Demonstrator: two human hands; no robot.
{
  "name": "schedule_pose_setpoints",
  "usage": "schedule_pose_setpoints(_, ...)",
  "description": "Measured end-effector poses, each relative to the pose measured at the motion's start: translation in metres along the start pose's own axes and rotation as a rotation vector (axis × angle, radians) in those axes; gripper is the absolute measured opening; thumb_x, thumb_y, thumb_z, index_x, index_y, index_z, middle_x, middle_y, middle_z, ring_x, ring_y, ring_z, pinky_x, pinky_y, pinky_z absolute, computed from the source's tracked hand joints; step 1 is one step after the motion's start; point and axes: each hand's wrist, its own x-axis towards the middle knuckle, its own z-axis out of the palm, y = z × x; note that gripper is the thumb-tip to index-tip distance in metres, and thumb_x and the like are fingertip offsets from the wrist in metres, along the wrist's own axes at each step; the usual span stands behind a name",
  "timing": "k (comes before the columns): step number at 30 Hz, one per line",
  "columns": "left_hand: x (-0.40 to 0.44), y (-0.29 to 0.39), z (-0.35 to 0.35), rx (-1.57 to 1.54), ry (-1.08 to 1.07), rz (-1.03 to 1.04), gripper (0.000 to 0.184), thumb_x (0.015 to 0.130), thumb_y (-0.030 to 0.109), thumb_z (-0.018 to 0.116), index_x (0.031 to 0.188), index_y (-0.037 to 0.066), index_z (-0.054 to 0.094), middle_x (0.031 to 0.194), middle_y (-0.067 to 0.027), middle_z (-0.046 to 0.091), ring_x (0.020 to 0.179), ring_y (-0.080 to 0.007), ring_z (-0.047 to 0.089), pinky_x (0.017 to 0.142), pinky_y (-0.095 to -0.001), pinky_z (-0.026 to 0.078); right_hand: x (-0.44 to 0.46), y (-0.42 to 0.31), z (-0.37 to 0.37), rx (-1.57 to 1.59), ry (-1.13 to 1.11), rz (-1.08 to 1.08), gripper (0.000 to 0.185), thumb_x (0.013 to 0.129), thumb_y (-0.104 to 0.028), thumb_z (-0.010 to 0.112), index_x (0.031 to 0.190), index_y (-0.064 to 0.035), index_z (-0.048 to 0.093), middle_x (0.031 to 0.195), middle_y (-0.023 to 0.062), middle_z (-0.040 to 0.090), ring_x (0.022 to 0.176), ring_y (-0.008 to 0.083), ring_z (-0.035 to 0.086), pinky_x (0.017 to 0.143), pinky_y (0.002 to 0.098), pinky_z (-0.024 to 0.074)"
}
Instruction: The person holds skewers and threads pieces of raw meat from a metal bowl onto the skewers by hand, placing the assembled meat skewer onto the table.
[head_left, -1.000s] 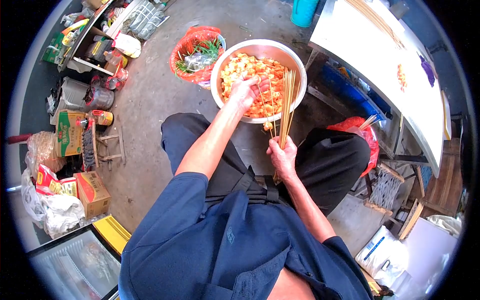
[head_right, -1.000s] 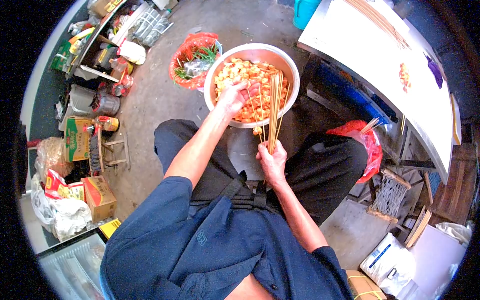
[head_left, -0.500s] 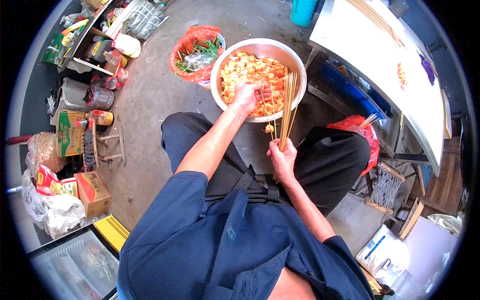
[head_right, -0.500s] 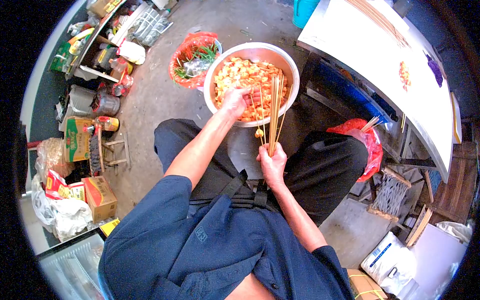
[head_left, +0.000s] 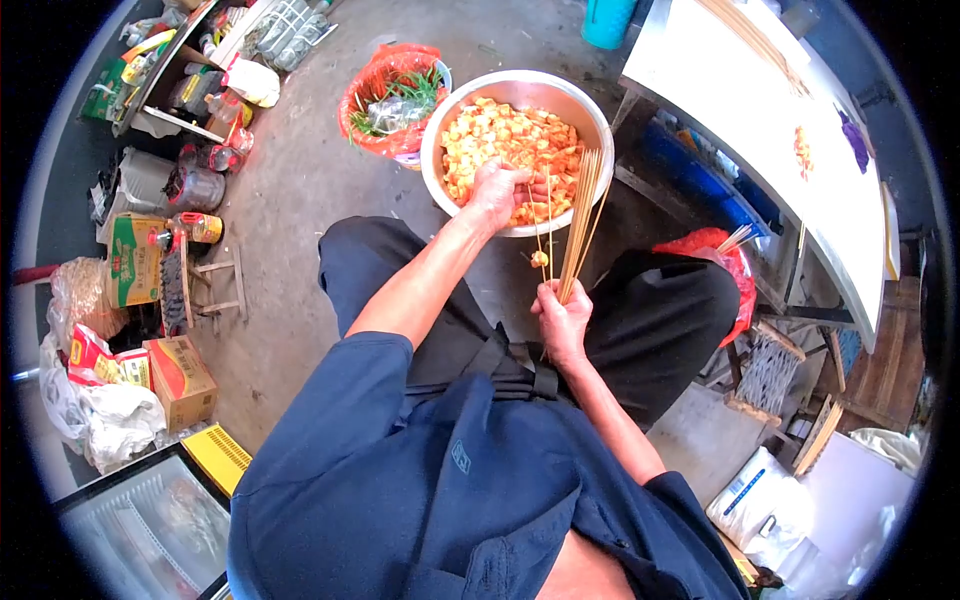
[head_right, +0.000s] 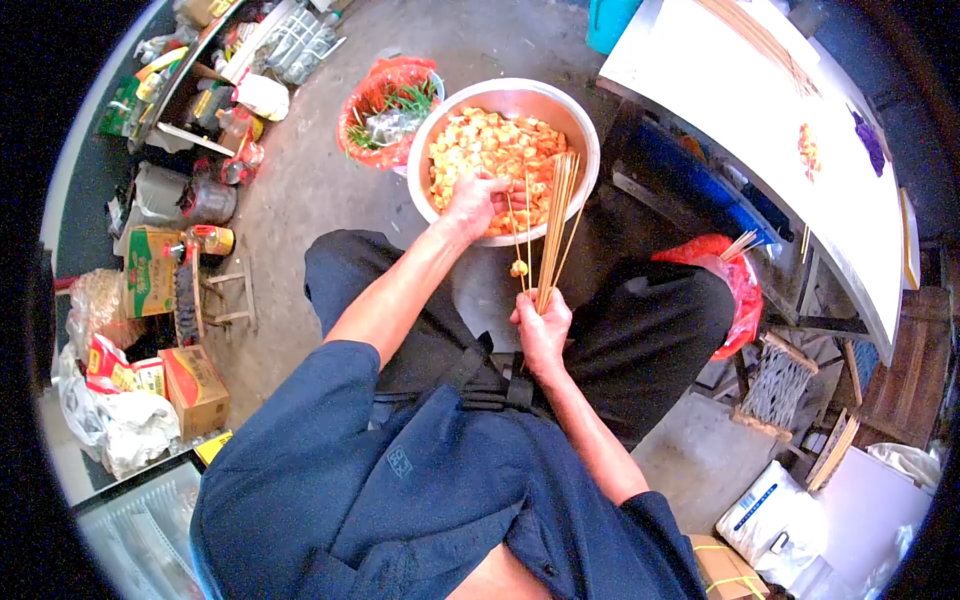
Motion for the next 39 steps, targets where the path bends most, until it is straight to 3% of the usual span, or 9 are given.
schedule_pose_setpoints(9,-0.008,0.003,0.003,0.031,-0.001,-0.009,0.018,0.085,-0.003,0.056,0.086,0.004,0.040,0.089,-0.0230,0.063,0.073,-0.0339,0.068,0.060,-0.0417,0.059,-0.005,-0.004,0.002,0.071,-0.022,0.083,0.006,0.088,-0.008,0.060,0.087,-0.0047,0.054,0.058,0.0003,0.054,0.040,0.0048,0.040,0.036,0.0196,0.0292)
schedule_pose_setpoints(12,-0.006,0.000,0.002,0.056,0.028,0.013,0.016,0.086,-0.002,0.055,0.090,0.003,0.041,0.089,-0.0232,0.063,0.075,-0.0338,0.068,0.061,-0.0417,0.060,-0.004,-0.010,0.001,0.024,-0.027,0.122,0.008,0.087,-0.009,0.060,0.084,-0.0041,0.055,0.059,0.0005,0.056,0.049,0.0063,0.048,0.045,0.0211,0.0376)
schedule_pose_setpoints(19,0.005,0.012,0.000,0.001,0.113,0.109,0.019,0.088,0.000,0.055,0.101,-0.003,0.042,0.090,-0.0236,0.063,0.074,-0.0325,0.068,0.061,-0.0408,0.060,0.021,-0.016,0.003,-0.141,-0.016,-0.111,0.010,0.086,-0.007,0.062,0.082,-0.0014,0.055,0.061,0.0014,0.056,0.054,0.0086,0.055,0.051,0.0248,0.0440)
schedule_pose_setpoints(24,0.014,0.007,-0.007,-0.097,0.190,0.078,0.017,0.085,-0.005,0.055,0.092,0.001,0.040,0.087,-0.0214,0.062,0.068,-0.0310,0.068,0.054,-0.0380,0.060,0.020,-0.017,0.006,-0.262,0.024,-0.155,0.012,0.083,-0.008,0.065,0.081,-0.0012,0.054,0.060,0.0044,0.058,0.055,0.0105,0.057,0.053,0.0276,0.0470)
schedule_pose_setpoints(28,0.013,0.007,-0.004,-0.050,0.273,0.128,0.016,0.088,-0.002,0.053,0.100,-0.001,0.043,0.091,-0.0205,0.064,0.075,-0.0323,0.068,0.058,-0.0395,0.060,0.021,-0.016,0.008,-0.350,0.041,-0.147,0.013,0.083,-0.008,0.065,0.080,-0.0014,0.054,0.060,0.0052,0.059,0.054,0.0114,0.057,0.054,0.0282,0.0471)
schedule_pose_setpoints(31,0.014,0.013,-0.003,-0.057,0.314,0.234,0.015,0.087,-0.003,0.053,0.097,0.000,0.043,0.091,-0.0207,0.064,0.076,-0.0332,0.068,0.060,-0.0400,0.060,0.019,-0.011,0.007,-0.393,0.043,-0.173,0.013,0.083,-0.010,0.065,0.080,-0.0018,0.055,0.060,0.0053,0.059,0.055,0.0112,0.057,0.054,0.0287,0.0468)
schedule_pose_setpoints(34,0.010,0.018,-0.003,-0.065,0.275,0.227,0.017,0.086,-0.005,0.053,0.096,0.000,0.040,0.088,-0.0192,0.062,0.070,-0.0290,0.068,0.055,-0.0352,0.059,0.016,-0.014,0.004,-0.381,-0.004,-0.129,0.014,0.083,-0.011,0.064,0.080,-0.0019,0.055,0.060,0.0046,0.059,0.056,0.0110,0.057,0.054,0.0282,0.0463)
schedule_pose_setpoints(39,0.013,0.014,-0.003,-0.107,0.232,0.202,0.018,0.086,-0.004,0.054,0.097,0.000,0.040,0.088,-0.0203,0.061,0.073,-0.0308,0.068,0.061,-0.0376,0.060,0.022,-0.009,0.000,-0.226,-0.041,-0.115,0.013,0.084,-0.011,0.063,0.081,-0.0018,0.055,0.061,0.0034,0.059,0.056,0.0098,0.056,0.054,0.0259,0.0449)
